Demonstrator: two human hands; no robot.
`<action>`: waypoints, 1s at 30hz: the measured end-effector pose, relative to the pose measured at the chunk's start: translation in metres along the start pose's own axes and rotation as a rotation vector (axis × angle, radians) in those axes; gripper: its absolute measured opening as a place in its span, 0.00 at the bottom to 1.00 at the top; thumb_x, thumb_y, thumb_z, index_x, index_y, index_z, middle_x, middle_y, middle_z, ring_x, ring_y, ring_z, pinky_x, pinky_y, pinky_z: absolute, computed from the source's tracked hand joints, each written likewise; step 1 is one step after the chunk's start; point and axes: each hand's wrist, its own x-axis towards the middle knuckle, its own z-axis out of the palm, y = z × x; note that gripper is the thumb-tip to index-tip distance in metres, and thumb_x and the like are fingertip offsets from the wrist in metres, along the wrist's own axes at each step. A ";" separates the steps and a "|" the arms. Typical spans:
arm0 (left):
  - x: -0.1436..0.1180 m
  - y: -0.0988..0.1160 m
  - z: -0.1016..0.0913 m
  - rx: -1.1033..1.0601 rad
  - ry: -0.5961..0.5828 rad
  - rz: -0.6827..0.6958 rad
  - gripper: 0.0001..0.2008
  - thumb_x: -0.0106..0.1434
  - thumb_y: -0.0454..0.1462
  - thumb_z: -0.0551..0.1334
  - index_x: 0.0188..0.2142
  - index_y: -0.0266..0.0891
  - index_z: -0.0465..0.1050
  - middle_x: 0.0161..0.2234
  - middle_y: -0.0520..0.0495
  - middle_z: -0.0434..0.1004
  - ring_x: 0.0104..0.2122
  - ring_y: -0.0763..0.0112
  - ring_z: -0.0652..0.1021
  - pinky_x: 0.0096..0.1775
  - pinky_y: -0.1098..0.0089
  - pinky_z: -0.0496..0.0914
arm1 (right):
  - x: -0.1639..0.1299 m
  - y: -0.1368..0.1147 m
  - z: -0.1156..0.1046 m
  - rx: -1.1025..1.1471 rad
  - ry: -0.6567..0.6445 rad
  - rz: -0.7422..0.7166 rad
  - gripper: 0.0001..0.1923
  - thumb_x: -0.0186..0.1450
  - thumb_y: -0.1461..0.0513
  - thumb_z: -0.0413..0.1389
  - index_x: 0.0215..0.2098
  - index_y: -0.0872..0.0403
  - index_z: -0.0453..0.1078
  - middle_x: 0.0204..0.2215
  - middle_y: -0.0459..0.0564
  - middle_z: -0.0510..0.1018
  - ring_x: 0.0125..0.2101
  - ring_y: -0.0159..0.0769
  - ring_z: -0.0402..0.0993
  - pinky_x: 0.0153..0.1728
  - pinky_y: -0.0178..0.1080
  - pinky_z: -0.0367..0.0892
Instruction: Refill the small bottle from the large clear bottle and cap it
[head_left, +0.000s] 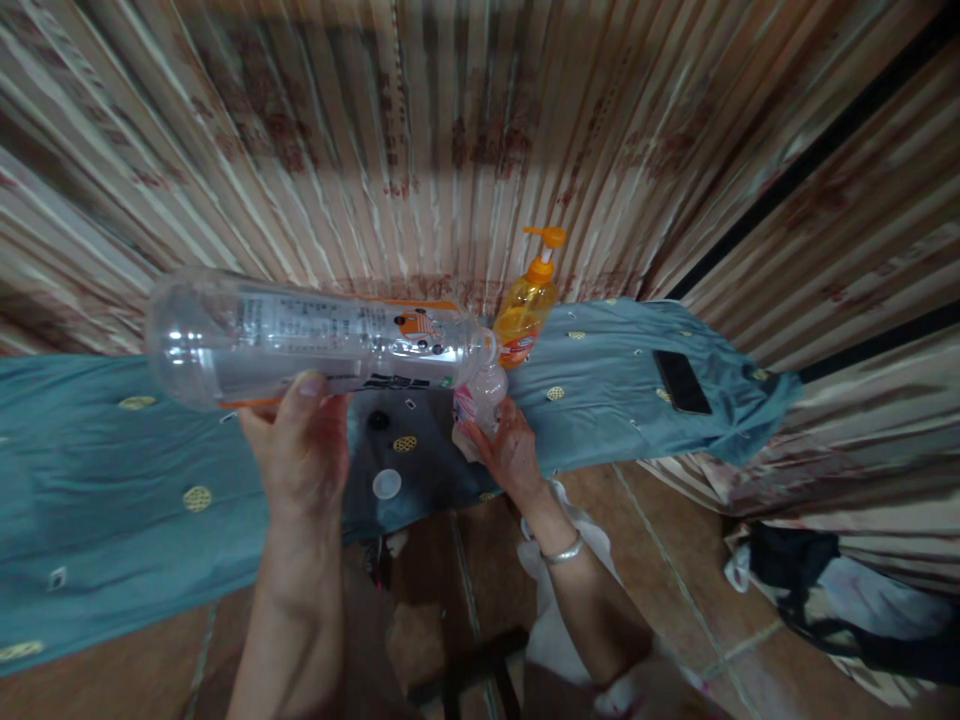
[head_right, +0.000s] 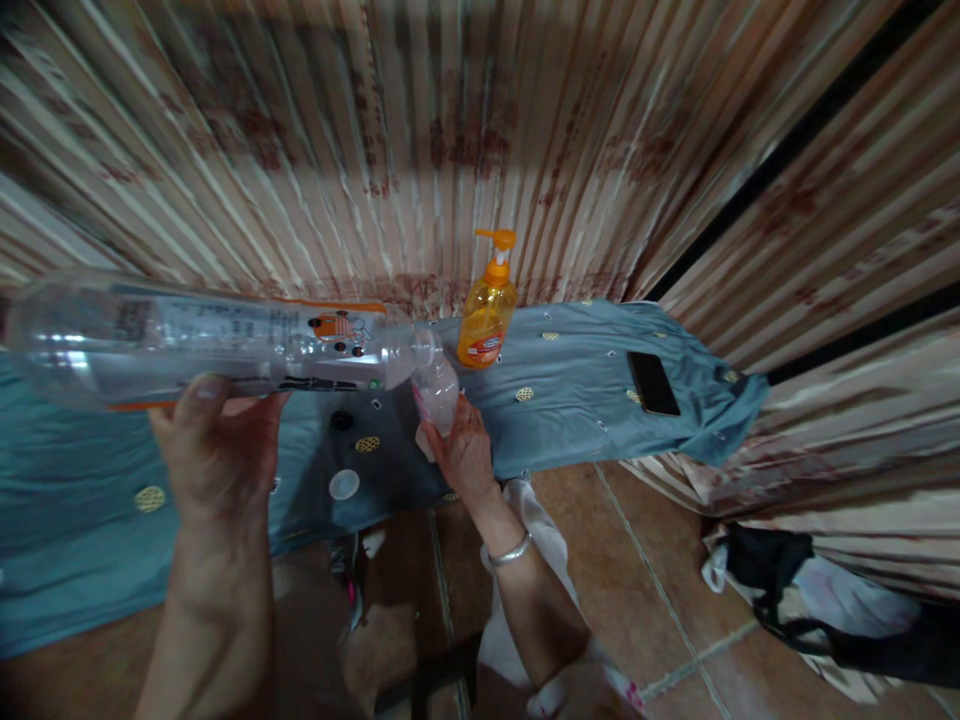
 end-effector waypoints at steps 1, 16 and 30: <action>0.000 0.000 0.001 -0.008 0.010 -0.005 0.26 0.38 0.43 0.84 0.36 0.47 0.80 0.31 0.57 0.83 0.27 0.72 0.81 0.34 0.67 0.84 | 0.000 0.000 0.000 -0.002 -0.001 -0.002 0.30 0.77 0.46 0.56 0.66 0.59 0.63 0.47 0.68 0.84 0.48 0.58 0.84 0.45 0.60 0.83; 0.000 -0.001 -0.003 0.018 -0.028 -0.003 0.33 0.41 0.46 0.84 0.47 0.49 0.81 0.32 0.56 0.84 0.29 0.65 0.83 0.38 0.58 0.86 | 0.000 0.000 -0.001 -0.014 -0.011 0.002 0.32 0.76 0.46 0.58 0.65 0.62 0.64 0.46 0.67 0.84 0.48 0.57 0.85 0.45 0.58 0.84; 0.001 -0.001 -0.004 0.035 -0.015 -0.017 0.34 0.39 0.46 0.84 0.47 0.48 0.80 0.30 0.55 0.81 0.31 0.64 0.82 0.39 0.58 0.84 | 0.001 -0.002 -0.003 0.026 -0.016 0.028 0.29 0.76 0.47 0.58 0.65 0.58 0.65 0.47 0.67 0.84 0.48 0.57 0.84 0.46 0.60 0.84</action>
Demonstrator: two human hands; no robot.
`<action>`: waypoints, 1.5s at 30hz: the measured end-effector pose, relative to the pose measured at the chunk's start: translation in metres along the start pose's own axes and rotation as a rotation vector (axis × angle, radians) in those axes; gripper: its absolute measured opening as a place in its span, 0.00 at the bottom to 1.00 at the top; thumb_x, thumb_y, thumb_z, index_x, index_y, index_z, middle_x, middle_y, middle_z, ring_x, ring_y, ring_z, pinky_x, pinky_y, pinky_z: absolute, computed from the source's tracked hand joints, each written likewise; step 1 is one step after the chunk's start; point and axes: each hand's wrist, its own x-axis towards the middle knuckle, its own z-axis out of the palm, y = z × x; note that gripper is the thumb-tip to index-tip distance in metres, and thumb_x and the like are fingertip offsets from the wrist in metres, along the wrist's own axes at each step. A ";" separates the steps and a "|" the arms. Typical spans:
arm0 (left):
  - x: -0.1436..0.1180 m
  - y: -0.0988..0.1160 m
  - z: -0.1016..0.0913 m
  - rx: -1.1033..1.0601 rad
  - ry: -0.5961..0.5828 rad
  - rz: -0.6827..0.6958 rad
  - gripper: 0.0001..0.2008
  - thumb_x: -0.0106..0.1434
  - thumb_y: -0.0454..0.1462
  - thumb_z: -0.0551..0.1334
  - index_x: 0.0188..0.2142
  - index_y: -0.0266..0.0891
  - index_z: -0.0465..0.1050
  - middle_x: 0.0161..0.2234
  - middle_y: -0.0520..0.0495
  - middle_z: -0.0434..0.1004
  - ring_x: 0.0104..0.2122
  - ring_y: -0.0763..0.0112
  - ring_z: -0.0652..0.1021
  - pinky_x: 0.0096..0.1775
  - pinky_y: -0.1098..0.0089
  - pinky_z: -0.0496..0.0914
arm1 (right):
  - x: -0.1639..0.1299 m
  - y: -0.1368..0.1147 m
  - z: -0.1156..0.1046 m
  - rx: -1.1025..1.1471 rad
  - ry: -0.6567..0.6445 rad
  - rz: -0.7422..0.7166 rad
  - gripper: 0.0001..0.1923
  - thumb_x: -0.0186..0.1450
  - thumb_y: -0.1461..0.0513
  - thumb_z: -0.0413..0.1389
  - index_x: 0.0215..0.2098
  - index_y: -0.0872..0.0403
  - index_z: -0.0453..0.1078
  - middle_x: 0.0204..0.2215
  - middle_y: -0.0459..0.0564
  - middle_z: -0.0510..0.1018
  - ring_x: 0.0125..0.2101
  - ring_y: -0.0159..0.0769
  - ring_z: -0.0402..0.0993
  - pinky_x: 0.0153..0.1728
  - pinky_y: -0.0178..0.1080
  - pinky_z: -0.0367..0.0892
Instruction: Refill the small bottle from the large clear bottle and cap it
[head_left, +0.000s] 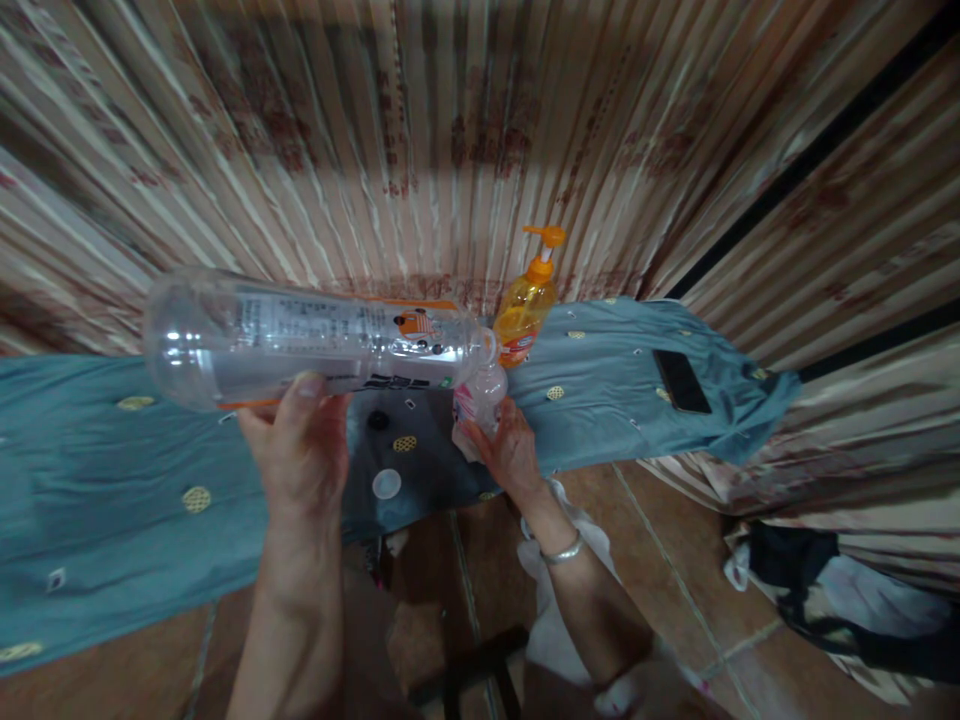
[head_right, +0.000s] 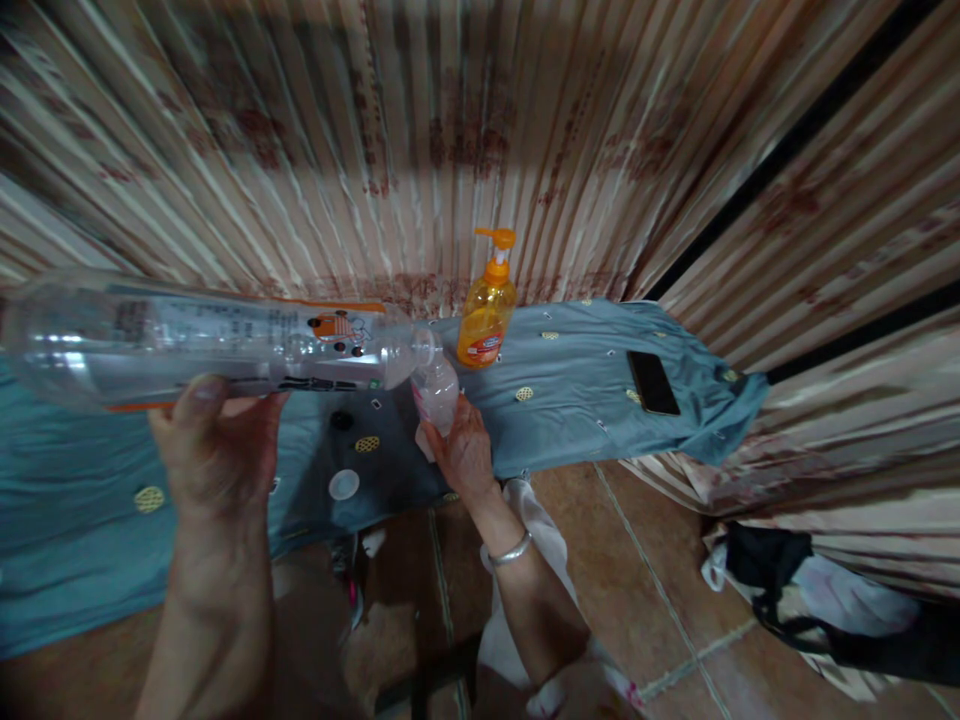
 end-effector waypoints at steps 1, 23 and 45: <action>0.000 0.000 0.000 -0.006 0.013 -0.007 0.34 0.38 0.46 0.84 0.46 0.48 0.80 0.28 0.55 0.80 0.30 0.64 0.82 0.38 0.58 0.84 | 0.000 0.000 0.000 0.001 -0.005 0.005 0.29 0.76 0.47 0.58 0.65 0.57 0.65 0.47 0.66 0.84 0.48 0.57 0.84 0.45 0.60 0.84; -0.004 0.005 0.008 -0.027 0.020 -0.004 0.27 0.39 0.42 0.84 0.39 0.51 0.81 0.30 0.58 0.83 0.27 0.72 0.81 0.34 0.70 0.83 | -0.001 0.002 0.004 -0.061 0.026 -0.041 0.32 0.79 0.42 0.51 0.65 0.60 0.63 0.45 0.66 0.83 0.48 0.55 0.85 0.45 0.56 0.83; -0.002 0.003 0.006 -0.003 -0.006 -0.005 0.34 0.38 0.46 0.84 0.47 0.54 0.81 0.34 0.55 0.85 0.37 0.57 0.86 0.43 0.51 0.86 | -0.001 0.002 0.001 -0.017 -0.011 -0.007 0.32 0.76 0.47 0.59 0.67 0.60 0.64 0.47 0.67 0.84 0.48 0.56 0.84 0.47 0.60 0.83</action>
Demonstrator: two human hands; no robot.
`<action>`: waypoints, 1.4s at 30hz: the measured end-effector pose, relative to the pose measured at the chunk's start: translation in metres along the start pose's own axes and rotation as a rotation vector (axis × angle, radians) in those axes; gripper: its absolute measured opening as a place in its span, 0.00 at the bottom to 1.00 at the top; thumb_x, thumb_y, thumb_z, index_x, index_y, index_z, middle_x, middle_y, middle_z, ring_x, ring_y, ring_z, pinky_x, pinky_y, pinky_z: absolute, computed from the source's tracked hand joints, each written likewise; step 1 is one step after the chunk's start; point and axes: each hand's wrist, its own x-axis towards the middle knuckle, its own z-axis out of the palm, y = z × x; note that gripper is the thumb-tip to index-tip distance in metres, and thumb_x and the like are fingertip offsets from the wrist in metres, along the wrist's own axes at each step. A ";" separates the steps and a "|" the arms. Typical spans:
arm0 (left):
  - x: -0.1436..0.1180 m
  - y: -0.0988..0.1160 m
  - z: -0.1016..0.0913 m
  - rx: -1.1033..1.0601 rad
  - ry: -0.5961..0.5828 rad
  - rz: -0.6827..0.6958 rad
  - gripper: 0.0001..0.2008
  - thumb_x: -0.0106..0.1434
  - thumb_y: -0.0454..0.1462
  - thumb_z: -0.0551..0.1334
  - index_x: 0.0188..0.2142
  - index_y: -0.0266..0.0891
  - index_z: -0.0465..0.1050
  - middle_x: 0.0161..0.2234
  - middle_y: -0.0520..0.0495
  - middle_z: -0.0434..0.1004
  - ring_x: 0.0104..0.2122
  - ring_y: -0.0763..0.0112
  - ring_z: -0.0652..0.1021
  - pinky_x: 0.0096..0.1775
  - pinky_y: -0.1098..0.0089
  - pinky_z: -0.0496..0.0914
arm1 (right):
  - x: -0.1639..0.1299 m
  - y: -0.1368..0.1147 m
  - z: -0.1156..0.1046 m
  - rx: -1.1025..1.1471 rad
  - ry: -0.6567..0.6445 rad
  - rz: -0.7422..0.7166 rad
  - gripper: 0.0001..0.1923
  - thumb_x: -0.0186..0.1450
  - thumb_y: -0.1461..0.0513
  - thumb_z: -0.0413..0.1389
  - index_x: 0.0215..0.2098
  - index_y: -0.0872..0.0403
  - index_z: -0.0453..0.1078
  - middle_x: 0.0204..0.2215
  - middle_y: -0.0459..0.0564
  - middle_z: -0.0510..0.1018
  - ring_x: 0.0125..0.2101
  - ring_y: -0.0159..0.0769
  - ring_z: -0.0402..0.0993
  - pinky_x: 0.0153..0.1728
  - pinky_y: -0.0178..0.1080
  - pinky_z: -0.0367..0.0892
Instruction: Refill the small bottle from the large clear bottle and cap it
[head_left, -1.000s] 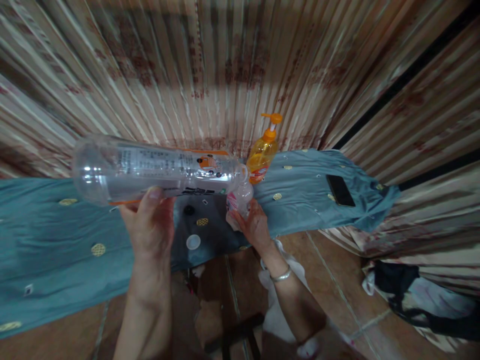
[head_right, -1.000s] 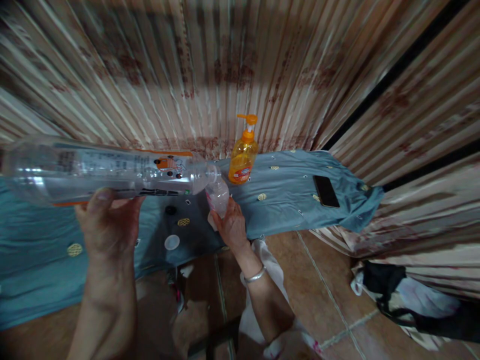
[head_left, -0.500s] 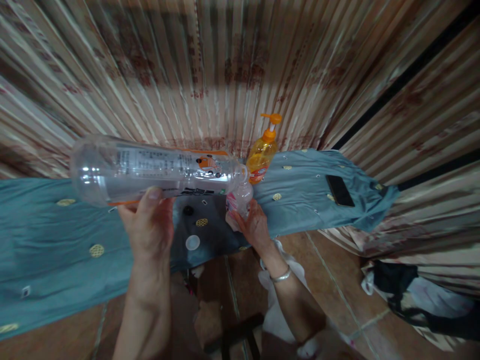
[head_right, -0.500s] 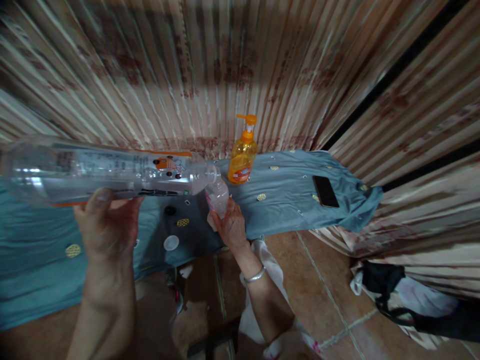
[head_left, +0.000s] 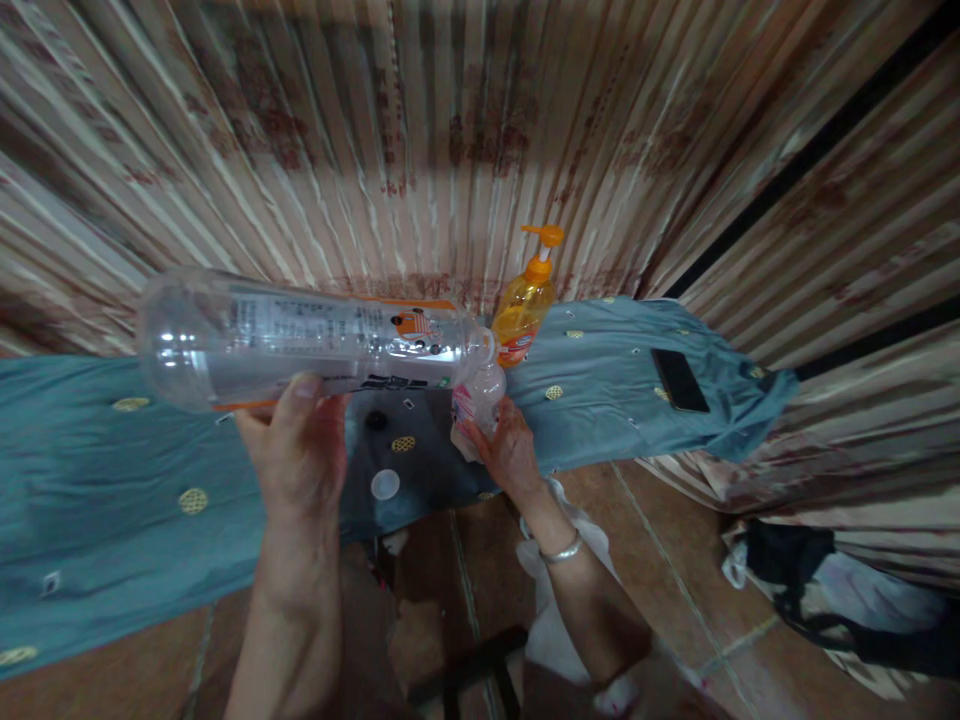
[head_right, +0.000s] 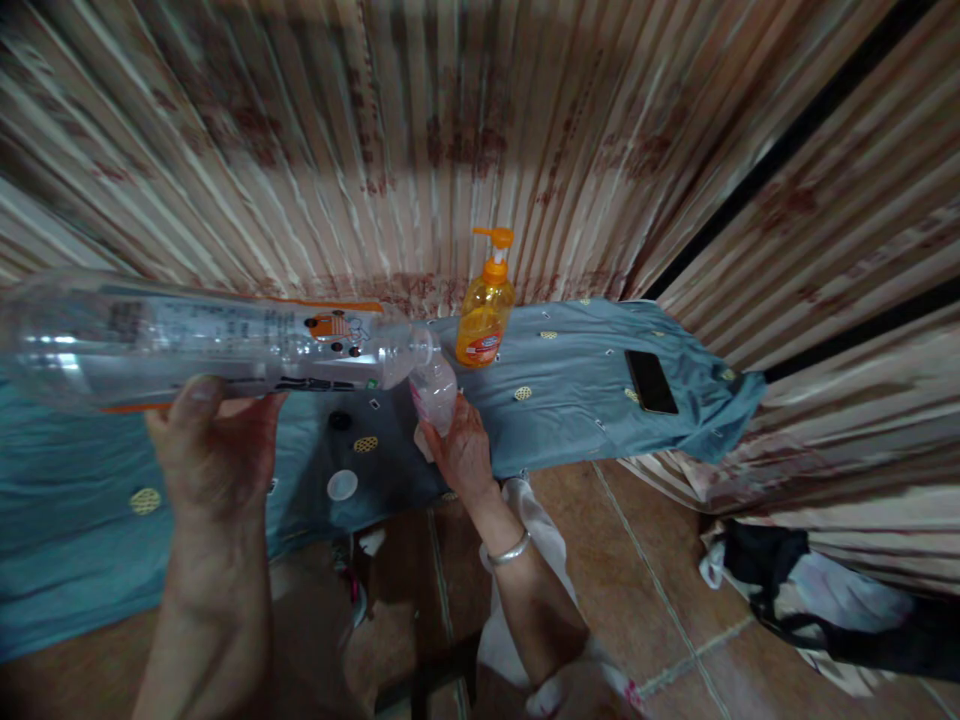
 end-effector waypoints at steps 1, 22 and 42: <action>0.000 0.000 0.000 -0.002 -0.003 0.001 0.34 0.38 0.46 0.84 0.47 0.54 0.81 0.33 0.55 0.85 0.36 0.58 0.86 0.43 0.52 0.86 | 0.000 0.000 0.000 0.005 0.001 -0.004 0.31 0.76 0.47 0.58 0.67 0.59 0.64 0.47 0.68 0.84 0.48 0.57 0.84 0.46 0.60 0.83; 0.000 -0.001 -0.001 -0.042 0.021 -0.001 0.29 0.37 0.44 0.85 0.41 0.50 0.81 0.26 0.59 0.82 0.27 0.67 0.83 0.34 0.64 0.84 | 0.001 -0.001 -0.002 0.002 -0.002 -0.011 0.30 0.77 0.46 0.57 0.65 0.59 0.64 0.47 0.67 0.84 0.48 0.57 0.84 0.45 0.59 0.84; 0.001 -0.001 -0.003 -0.002 -0.022 0.023 0.24 0.39 0.47 0.84 0.34 0.49 0.79 0.25 0.59 0.80 0.29 0.64 0.85 0.37 0.60 0.85 | 0.000 0.000 0.001 -0.029 -0.008 -0.032 0.33 0.77 0.46 0.58 0.67 0.62 0.63 0.48 0.69 0.83 0.50 0.58 0.84 0.46 0.59 0.83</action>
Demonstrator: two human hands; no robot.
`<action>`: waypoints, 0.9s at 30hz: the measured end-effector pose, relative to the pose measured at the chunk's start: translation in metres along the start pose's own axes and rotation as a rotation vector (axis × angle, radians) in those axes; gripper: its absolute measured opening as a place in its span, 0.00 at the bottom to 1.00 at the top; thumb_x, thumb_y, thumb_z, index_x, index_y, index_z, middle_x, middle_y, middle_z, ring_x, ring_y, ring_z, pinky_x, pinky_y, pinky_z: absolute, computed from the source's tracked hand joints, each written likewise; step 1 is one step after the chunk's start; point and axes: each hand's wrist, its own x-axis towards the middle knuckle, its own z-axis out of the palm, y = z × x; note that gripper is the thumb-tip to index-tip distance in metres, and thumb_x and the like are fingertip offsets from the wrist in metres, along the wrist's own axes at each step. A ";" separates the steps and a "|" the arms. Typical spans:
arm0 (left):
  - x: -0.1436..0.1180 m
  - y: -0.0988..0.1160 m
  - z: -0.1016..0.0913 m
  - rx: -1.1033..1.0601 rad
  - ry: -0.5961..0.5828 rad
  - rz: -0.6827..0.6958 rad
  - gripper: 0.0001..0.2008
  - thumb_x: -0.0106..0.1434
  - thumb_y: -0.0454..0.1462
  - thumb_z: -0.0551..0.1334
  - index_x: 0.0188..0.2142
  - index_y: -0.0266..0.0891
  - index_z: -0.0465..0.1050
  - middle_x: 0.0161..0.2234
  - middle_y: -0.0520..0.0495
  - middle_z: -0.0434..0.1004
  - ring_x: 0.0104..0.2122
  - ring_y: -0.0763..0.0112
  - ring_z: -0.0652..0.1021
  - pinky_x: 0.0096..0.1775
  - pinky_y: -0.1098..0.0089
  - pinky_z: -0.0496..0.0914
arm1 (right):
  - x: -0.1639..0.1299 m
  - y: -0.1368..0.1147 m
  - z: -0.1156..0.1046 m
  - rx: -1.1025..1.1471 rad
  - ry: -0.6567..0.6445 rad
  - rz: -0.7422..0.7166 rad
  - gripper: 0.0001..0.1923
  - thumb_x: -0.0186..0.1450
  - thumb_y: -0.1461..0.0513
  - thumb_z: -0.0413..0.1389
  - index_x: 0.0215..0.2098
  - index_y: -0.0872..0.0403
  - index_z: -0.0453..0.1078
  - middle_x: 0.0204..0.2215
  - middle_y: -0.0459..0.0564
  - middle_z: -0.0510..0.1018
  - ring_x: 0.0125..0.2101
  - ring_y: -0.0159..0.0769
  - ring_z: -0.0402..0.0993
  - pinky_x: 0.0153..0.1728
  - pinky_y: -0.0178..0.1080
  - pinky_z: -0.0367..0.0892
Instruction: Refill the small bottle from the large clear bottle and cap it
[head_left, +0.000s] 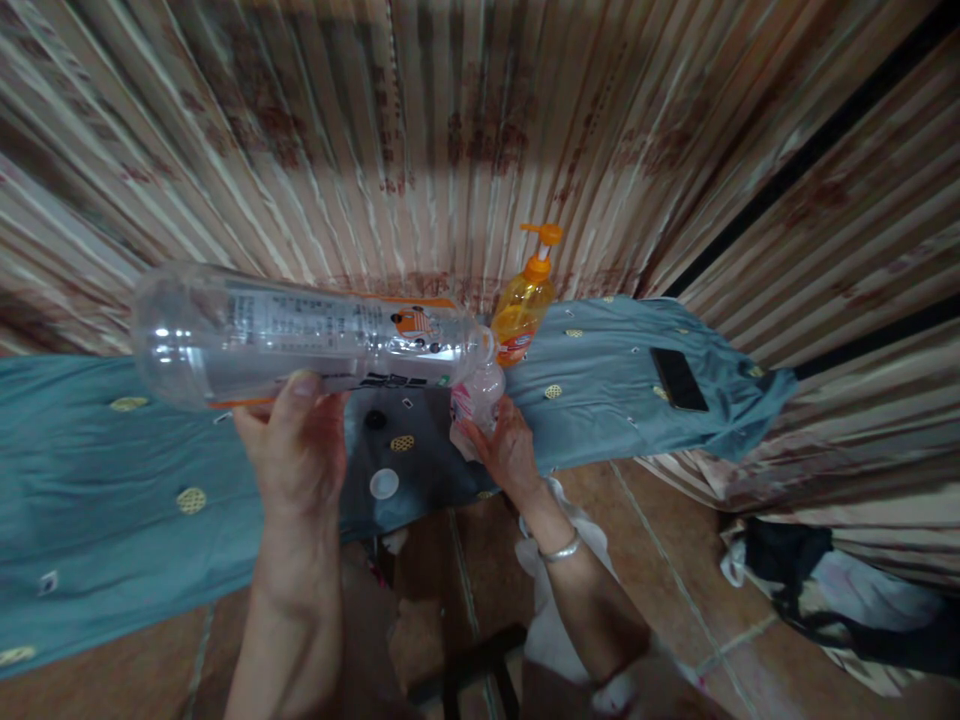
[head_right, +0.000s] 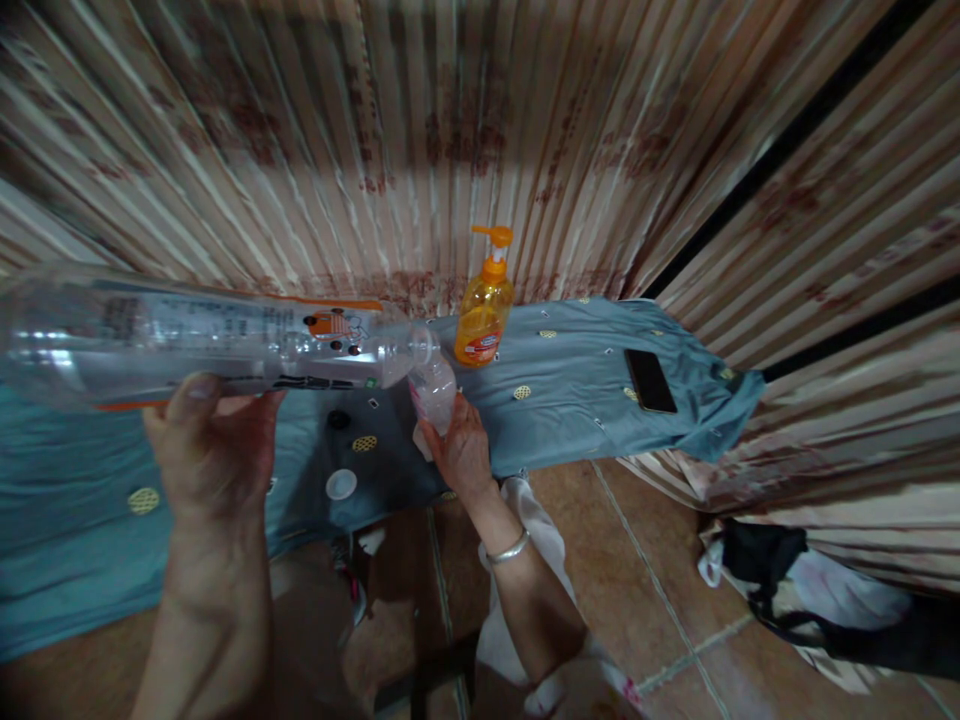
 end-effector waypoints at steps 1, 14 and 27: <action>0.000 0.000 0.000 0.005 -0.001 -0.006 0.24 0.39 0.47 0.84 0.34 0.49 0.79 0.26 0.59 0.81 0.30 0.63 0.85 0.37 0.60 0.85 | 0.000 0.000 0.000 0.004 0.002 0.002 0.32 0.77 0.46 0.58 0.67 0.61 0.64 0.48 0.69 0.84 0.49 0.58 0.84 0.46 0.59 0.83; 0.001 -0.002 -0.002 -0.014 0.012 0.002 0.24 0.39 0.45 0.83 0.35 0.49 0.79 0.29 0.58 0.83 0.29 0.68 0.82 0.35 0.67 0.83 | -0.001 0.000 0.002 -0.008 0.032 -0.021 0.33 0.78 0.46 0.55 0.69 0.61 0.61 0.47 0.69 0.84 0.48 0.58 0.84 0.45 0.59 0.83; 0.003 -0.001 0.000 0.020 0.012 0.002 0.32 0.40 0.46 0.83 0.47 0.53 0.81 0.36 0.56 0.86 0.30 0.66 0.82 0.40 0.56 0.84 | 0.000 -0.002 0.002 -0.021 0.010 0.004 0.34 0.78 0.45 0.54 0.68 0.63 0.62 0.48 0.69 0.83 0.50 0.56 0.84 0.48 0.58 0.83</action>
